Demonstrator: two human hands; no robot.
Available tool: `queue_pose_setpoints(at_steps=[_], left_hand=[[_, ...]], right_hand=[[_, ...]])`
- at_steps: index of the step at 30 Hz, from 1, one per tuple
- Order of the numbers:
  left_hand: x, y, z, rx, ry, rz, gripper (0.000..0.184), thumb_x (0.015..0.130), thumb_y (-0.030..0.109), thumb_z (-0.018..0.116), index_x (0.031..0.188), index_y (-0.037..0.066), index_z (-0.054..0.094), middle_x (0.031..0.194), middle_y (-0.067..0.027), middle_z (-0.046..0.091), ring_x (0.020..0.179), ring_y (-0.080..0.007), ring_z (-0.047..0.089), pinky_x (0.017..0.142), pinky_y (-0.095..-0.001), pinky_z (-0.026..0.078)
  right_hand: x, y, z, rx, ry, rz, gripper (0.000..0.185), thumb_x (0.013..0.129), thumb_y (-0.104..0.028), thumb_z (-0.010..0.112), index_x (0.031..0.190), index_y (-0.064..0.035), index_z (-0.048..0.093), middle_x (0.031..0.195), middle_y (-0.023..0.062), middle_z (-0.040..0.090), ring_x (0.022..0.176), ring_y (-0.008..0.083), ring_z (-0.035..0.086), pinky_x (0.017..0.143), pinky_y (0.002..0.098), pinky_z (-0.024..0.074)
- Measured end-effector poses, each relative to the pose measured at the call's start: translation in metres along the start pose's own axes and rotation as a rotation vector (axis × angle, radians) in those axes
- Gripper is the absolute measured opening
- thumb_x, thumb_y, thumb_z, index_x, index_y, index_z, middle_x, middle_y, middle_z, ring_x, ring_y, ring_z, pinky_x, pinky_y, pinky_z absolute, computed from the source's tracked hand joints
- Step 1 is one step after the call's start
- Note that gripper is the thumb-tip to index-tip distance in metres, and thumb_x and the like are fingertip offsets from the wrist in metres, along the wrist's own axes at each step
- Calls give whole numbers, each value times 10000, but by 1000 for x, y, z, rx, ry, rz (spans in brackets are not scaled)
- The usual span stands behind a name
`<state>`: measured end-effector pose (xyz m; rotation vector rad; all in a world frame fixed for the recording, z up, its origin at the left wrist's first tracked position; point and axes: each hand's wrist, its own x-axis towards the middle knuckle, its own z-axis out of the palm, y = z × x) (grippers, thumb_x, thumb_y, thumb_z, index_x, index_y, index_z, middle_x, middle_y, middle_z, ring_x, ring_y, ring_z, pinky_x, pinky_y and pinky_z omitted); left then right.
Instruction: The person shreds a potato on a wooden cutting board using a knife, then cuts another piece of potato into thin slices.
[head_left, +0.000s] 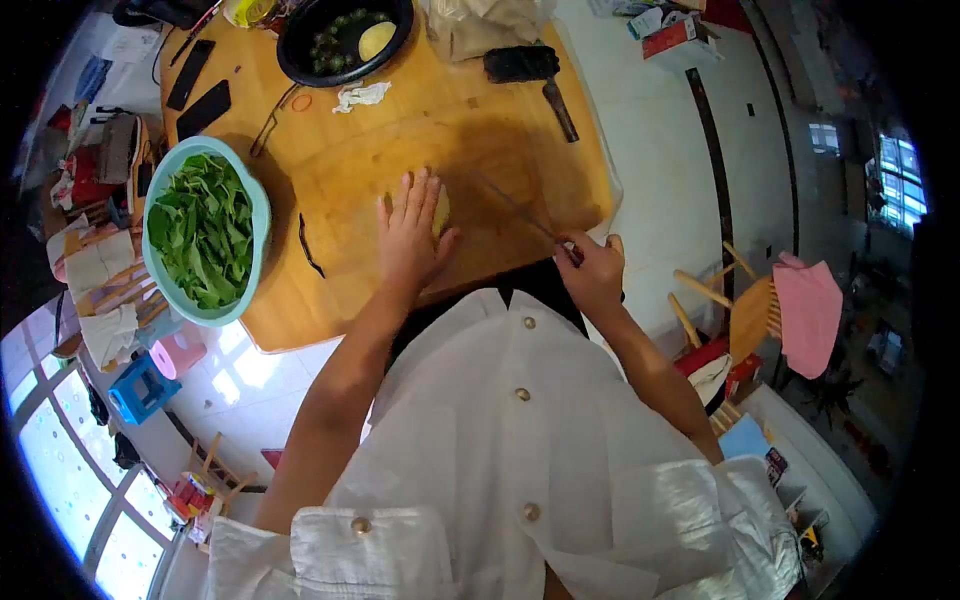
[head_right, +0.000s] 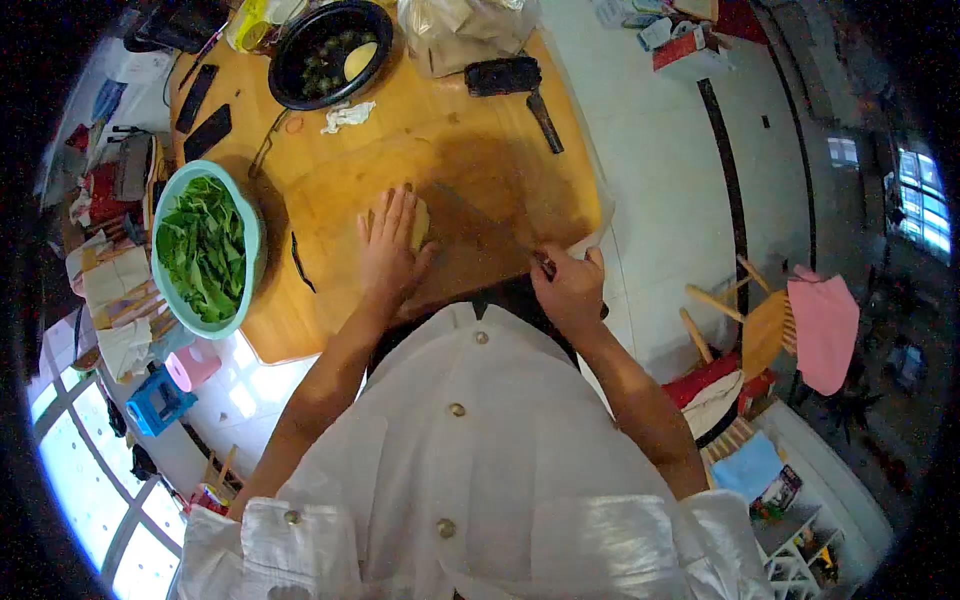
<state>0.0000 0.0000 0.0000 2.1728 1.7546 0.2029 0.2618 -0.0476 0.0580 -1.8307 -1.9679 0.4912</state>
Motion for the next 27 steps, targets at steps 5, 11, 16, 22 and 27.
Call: queue_pose_setpoints(at_steps=[5,11,16,22,27], left_hand=[[-1,-4,20,-88,70,96,639,851,267,628,1423,160,364,1518,-46,283,1399,-284,261,1088,-519,282],[-7,3,16,4,79,72,624,843,282,632,1405,151,397,1499,-52,322,1391,-303,278,1057,-558,310],[-16,-19,34,-33,88,101,636,826,290,652,1397,151,410,1497,-53,332,1387,-276,293,1046,-570,311],[-12,-11,12,54,110,130,632,814,269,662,1384,142,421,1474,-48,368,1367,-261,331,1042,-554,325],[-6,-11,17,5,120,118,700,775,251,705,1388,108,398,1462,-69,374,1368,-264,322,1054,-546,319]], right_hand=[[4,11,9,-47,41,-27,102,763,-128,695,852,-86,673,616,53,635,503,214,539,667,319,329],[4,11,4,-45,-56,82,132,794,-182,663,868,-73,665,678,121,637,616,317,595,621,407,438],[7,12,5,-90,-232,79,170,837,-202,631,918,-55,659,708,168,632,668,366,599,622,474,465],[11,5,9,-45,-365,151,202,878,-235,600,956,-57,654,727,178,637,682,380,609,625,481,473],[10,-1,8,-67,-285,76,244,905,-267,574,952,-39,645,706,183,621,655,379,597,602,466,455]])
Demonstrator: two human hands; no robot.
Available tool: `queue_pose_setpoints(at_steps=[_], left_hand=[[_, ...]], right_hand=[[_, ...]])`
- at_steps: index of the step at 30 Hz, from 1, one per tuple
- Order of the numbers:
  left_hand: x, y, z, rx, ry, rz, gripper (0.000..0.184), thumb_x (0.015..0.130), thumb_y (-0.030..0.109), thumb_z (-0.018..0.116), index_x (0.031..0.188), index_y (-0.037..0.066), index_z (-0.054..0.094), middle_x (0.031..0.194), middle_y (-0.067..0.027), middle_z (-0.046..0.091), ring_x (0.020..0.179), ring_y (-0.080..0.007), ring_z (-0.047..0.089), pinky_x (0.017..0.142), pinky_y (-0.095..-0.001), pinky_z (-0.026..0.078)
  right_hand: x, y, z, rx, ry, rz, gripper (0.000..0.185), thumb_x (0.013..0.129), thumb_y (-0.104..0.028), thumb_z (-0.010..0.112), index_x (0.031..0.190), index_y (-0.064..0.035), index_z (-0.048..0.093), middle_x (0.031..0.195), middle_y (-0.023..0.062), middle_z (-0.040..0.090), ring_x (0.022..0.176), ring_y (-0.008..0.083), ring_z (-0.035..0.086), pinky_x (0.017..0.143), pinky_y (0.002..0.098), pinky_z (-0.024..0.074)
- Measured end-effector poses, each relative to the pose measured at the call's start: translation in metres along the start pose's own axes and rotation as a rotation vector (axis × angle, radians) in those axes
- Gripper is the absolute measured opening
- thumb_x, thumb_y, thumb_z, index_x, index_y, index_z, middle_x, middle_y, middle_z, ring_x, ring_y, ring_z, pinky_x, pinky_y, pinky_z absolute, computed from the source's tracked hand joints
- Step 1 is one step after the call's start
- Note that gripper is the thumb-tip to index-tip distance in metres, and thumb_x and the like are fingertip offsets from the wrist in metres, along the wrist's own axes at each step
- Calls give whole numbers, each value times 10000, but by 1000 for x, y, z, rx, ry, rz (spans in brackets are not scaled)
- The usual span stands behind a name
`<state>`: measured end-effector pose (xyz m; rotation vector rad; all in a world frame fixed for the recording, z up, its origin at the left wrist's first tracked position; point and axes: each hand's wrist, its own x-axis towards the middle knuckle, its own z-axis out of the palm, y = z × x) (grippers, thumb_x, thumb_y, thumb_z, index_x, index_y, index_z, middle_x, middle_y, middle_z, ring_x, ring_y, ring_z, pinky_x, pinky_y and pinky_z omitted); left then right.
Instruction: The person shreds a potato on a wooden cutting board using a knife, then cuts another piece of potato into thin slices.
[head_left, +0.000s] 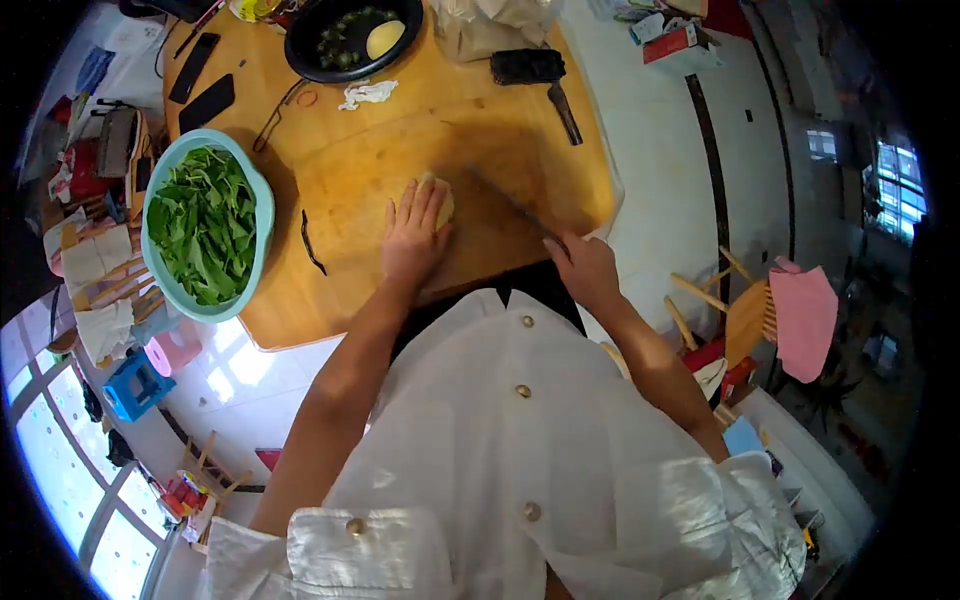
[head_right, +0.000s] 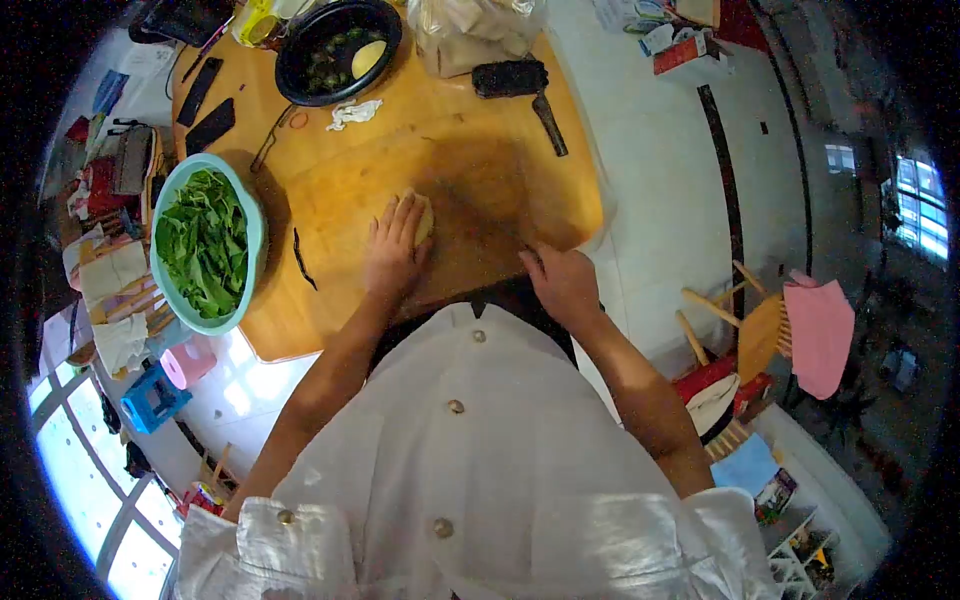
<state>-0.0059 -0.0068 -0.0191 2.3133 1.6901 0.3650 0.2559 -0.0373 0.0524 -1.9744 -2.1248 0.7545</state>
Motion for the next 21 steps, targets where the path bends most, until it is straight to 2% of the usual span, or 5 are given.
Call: queue_pose_setpoints(at_steps=[2,5,8,14,21], left_hand=[[1,5,-8,-281,86,-152,788,712,274,761,1373,66,388,1370,-140,442,1289,-323,390,1035,-506,347],[24,12,-23,-270,74,-351,814,653,286,800,1321,29,410,1244,-180,493,1155,-360,451,990,-455,373],[38,7,-8,-192,83,-351,720,636,272,802,1222,24,467,1120,-177,513,1040,-358,470,934,-428,386],[37,0,16,-206,122,-252,594,637,241,785,1116,23,509,1020,-170,496,994,-359,464,891,-433,396],[38,8,6,-251,198,-321,456,660,204,759,1019,32,537,1023,-176,484,986,-366,460,874,-437,397]], right_hand=[[-1,-7,-5,30,91,-46,227,900,-253,585,910,-36,649,680,174,613,624,370,588,569,453,446],[1,2,7,54,67,7,202,879,-246,615,807,-59,636,648,170,610,586,365,591,539,457,462],[0,4,8,73,107,-7,240,887,-258,606,775,-47,621,629,182,597,578,372,586,534,463,455],[0,3,11,34,110,30,293,892,-276,596,726,-35,593,606,198,578,582,382,584,535,475,449],[-1,4,11,-6,88,-16,278,885,-259,606,722,-34,596,597,191,573,563,380,572,524,478,437]])
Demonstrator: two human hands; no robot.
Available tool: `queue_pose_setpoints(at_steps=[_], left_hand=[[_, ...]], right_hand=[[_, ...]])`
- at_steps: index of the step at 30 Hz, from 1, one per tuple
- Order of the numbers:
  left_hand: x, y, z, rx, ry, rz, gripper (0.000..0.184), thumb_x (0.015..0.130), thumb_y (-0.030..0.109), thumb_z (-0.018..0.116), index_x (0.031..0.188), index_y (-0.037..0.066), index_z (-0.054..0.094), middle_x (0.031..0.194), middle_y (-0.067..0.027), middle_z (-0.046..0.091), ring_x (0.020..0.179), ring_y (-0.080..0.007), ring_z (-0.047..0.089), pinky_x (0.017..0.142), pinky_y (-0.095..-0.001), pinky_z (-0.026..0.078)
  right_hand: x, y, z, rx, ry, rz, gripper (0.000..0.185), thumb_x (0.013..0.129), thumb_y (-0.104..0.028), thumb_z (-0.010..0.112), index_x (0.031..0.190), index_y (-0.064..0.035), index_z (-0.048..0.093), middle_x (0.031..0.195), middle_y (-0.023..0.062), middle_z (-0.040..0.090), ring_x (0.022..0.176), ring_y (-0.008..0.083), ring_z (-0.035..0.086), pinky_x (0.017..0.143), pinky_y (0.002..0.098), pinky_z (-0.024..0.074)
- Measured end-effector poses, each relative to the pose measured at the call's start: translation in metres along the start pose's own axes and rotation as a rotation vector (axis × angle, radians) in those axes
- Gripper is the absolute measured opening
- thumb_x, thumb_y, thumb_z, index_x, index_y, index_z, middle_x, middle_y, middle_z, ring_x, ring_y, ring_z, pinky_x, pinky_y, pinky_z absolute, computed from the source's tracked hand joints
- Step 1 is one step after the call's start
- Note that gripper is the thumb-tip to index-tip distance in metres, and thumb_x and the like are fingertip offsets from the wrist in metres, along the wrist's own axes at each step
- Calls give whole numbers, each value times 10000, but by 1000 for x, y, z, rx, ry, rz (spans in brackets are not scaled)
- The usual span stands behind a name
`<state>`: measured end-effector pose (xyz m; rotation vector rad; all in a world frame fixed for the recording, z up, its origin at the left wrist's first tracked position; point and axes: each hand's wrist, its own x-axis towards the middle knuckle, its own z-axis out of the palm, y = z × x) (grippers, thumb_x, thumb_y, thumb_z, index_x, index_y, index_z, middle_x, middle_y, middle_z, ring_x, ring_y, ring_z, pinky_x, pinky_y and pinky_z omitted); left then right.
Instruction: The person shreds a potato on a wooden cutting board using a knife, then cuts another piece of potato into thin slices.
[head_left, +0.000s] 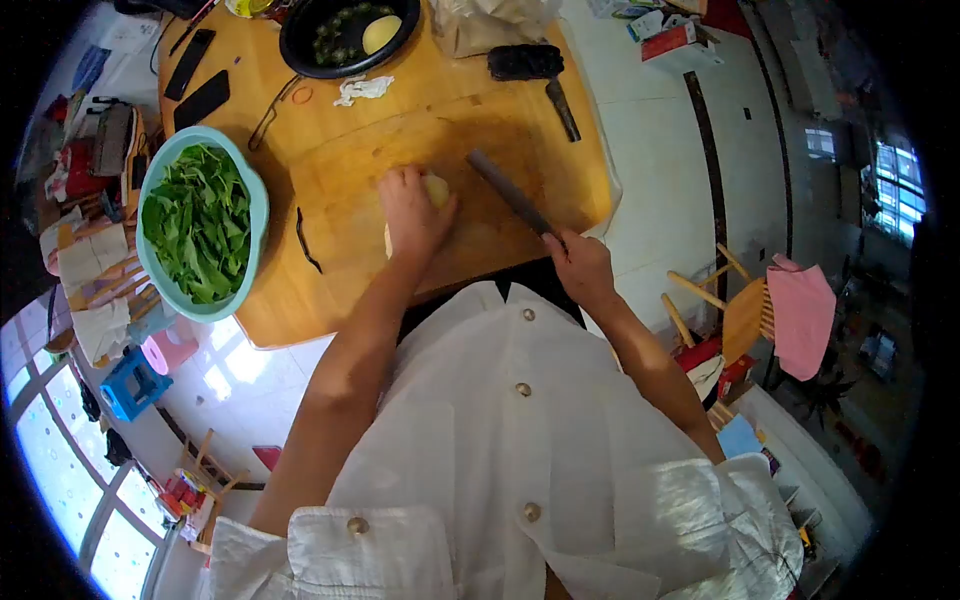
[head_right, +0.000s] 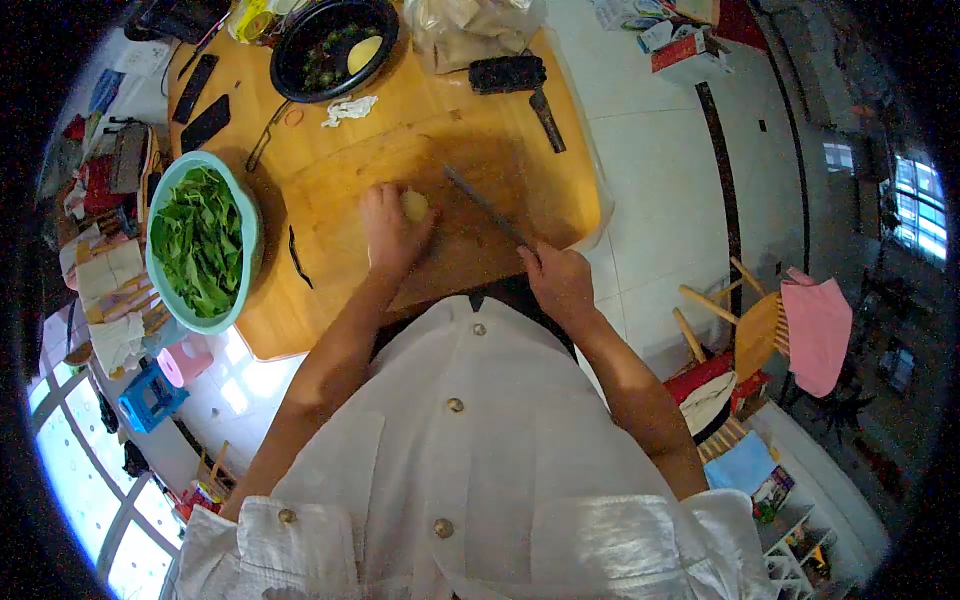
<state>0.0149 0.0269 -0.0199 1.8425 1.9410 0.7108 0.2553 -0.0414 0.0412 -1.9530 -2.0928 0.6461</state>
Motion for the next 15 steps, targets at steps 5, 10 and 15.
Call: queue_pose_setpoints(at_steps=[5,10,15], left_hand=[[1,-10,12,-16,-72,106,501,661,216,768,1061,31,530,1028,-172,484,971,-367,460,862,-447,393],[-4,-2,-8,-56,-119,101,652,693,262,767,1232,35,478,1234,-194,460,1158,-385,421,1002,-497,327],[-28,-2,-39,72,-215,163,790,735,290,747,1380,40,365,1444,-171,343,1332,-343,322,1095,-552,218]], right_hand=[[1,0,1,50,83,-30,243,866,-234,631,733,-32,606,600,185,575,563,376,573,523,471,440],[0,3,1,33,44,-3,212,878,-260,617,841,-51,634,620,178,579,576,365,574,535,457,439],[4,-9,-11,-13,57,-78,203,876,-266,622,929,-74,667,607,161,569,574,345,570,549,443,438]])
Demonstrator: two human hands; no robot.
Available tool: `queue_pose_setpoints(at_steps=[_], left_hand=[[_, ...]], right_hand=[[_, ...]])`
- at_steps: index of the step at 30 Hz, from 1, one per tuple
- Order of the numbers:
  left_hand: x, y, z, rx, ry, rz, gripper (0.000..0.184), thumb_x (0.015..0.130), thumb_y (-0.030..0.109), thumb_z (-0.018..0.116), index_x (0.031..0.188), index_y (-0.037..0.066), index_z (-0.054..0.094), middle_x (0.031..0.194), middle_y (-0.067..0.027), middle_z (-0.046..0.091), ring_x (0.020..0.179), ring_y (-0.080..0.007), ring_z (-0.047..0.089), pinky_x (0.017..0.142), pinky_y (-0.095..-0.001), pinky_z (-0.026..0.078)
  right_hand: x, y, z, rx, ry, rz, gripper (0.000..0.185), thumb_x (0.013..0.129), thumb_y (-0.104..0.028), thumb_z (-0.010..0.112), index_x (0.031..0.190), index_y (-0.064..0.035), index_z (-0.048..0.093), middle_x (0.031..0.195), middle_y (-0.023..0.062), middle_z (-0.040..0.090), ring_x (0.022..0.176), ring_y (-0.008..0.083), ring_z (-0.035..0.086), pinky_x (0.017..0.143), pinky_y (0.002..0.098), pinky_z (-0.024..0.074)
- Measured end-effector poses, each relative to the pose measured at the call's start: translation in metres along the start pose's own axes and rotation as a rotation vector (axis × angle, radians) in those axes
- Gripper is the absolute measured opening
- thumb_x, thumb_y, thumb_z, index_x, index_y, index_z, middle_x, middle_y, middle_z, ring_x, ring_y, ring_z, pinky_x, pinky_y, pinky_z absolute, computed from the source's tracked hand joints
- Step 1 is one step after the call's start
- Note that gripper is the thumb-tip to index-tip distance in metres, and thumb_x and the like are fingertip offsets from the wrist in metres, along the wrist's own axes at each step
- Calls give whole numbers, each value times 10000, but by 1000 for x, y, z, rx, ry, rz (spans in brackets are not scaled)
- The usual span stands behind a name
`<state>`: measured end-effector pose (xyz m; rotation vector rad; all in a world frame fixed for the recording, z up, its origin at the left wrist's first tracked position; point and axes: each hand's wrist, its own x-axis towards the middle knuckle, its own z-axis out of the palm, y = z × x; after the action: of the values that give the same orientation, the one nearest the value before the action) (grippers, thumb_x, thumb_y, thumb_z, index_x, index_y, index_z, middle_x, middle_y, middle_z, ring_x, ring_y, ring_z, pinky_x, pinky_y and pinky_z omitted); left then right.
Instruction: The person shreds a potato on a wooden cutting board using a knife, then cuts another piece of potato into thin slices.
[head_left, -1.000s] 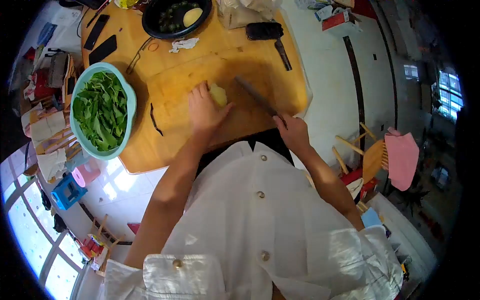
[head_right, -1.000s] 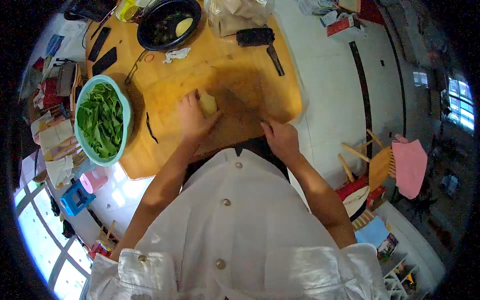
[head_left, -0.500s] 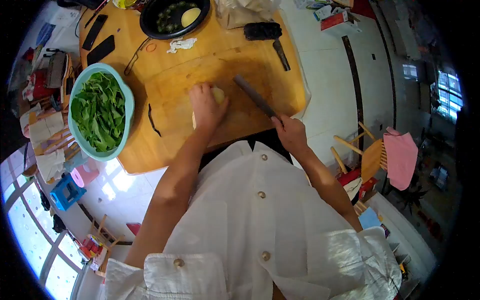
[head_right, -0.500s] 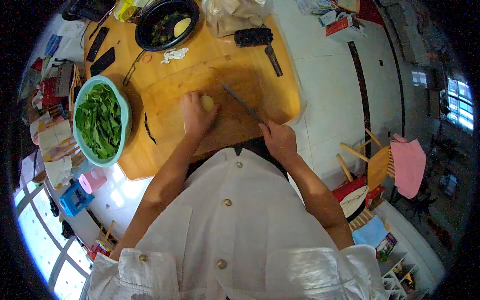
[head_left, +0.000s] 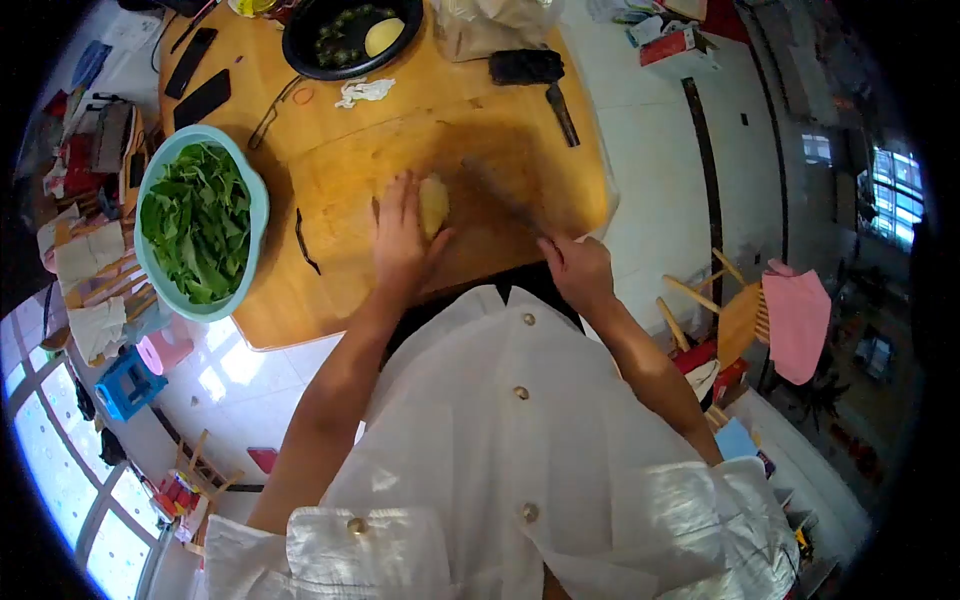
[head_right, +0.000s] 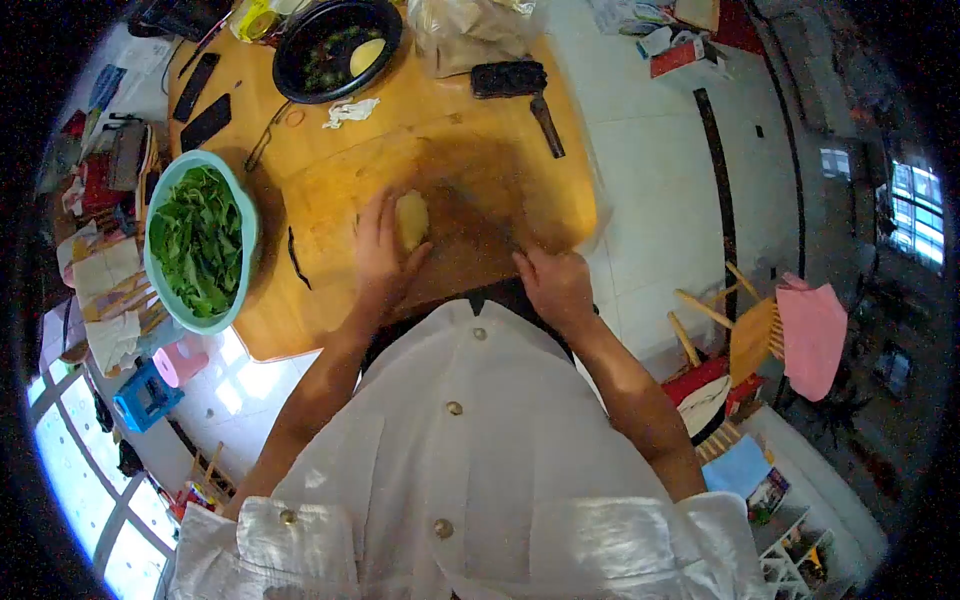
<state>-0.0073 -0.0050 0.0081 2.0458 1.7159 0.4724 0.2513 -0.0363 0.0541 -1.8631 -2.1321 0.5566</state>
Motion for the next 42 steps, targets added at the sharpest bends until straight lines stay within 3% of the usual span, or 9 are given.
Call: queue_pose_setpoints(at_steps=[2,8,11,15,17,21,26,35,42], left_hand=[[-10,-6,3,-117,157,-13,763,743,298,736,1370,38,388,1450,-126,364,1335,-305,341,1078,-550,252],[-21,-23,20,130,51,155,625,761,244,712,1331,126,483,1405,-72,441,1325,-268,382,1058,-560,289],[-22,-20,21,83,101,137,510,787,189,684,1266,99,532,1373,-96,473,1278,-288,431,1044,-536,323],[-20,-20,18,75,108,187,493,796,197,676,1258,93,540,1368,-105,474,1282,-300,427,1051,-535,321],[-15,-17,15,47,115,240,495,800,185,666,1266,84,533,1358,-108,480,1273,-312,432,1053,-519,326],[-5,-7,10,40,115,227,471,800,139,620,1260,86,537,1302,-59,495,1254,-257,426,1035,-477,358],[2,-4,12,174,-209,109,380,795,65,521,1171,56,581,1216,-87,485,1200,-278,445,969,-388,452],[0,-4,14,92,-126,112,333,798,39,509,1119,24,595,1220,-112,483,1184,-315,455,929,-382,479],[-2,-10,20,234,-154,160,303,812,52,505,1096,50,610,1191,-102,500,1162,-295,468,924,-374,477]], right_hand=[[6,-9,-4,-45,-42,-87,184,866,-244,632,951,-87,677,602,147,583,547,337,559,566,441,447],[28,-20,5,-67,36,-210,195,865,-229,631,1007,-108,687,633,138,621,555,324,578,630,388,465],[31,-12,1,-175,-32,-308,198,871,-242,622,998,-105,687,630,145,618,558,325,576,653,368,459],[38,-14,-10,-120,-113,-203,201,877,-255,613,994,-109,686,637,138,620,548,326,551,664,370,449],[39,-15,-10,-193,-189,-157,221,914,-306,543,1018,-141,648,642,139,639,622,325,632,738,415,467],[40,-22,-13,-157,-130,-208,186,884,-243,600,979,-103,676,615,106,611,547,305,533,629,365,412],[38,-33,0,-265,-87,-336,199,850,-213,627,1014,-100,643,601,71,590,530,259,543,647,357,400],[36,-4,30,-478,-65,-457,254,816,-175,633,1059,-98,635,564,32,565,509,190,551,599,328,399],[40,-11,20,-420,-11,-526,265,795,-167,642,1051,-99,645,531,15,540,490,173,554,550,323,396]])
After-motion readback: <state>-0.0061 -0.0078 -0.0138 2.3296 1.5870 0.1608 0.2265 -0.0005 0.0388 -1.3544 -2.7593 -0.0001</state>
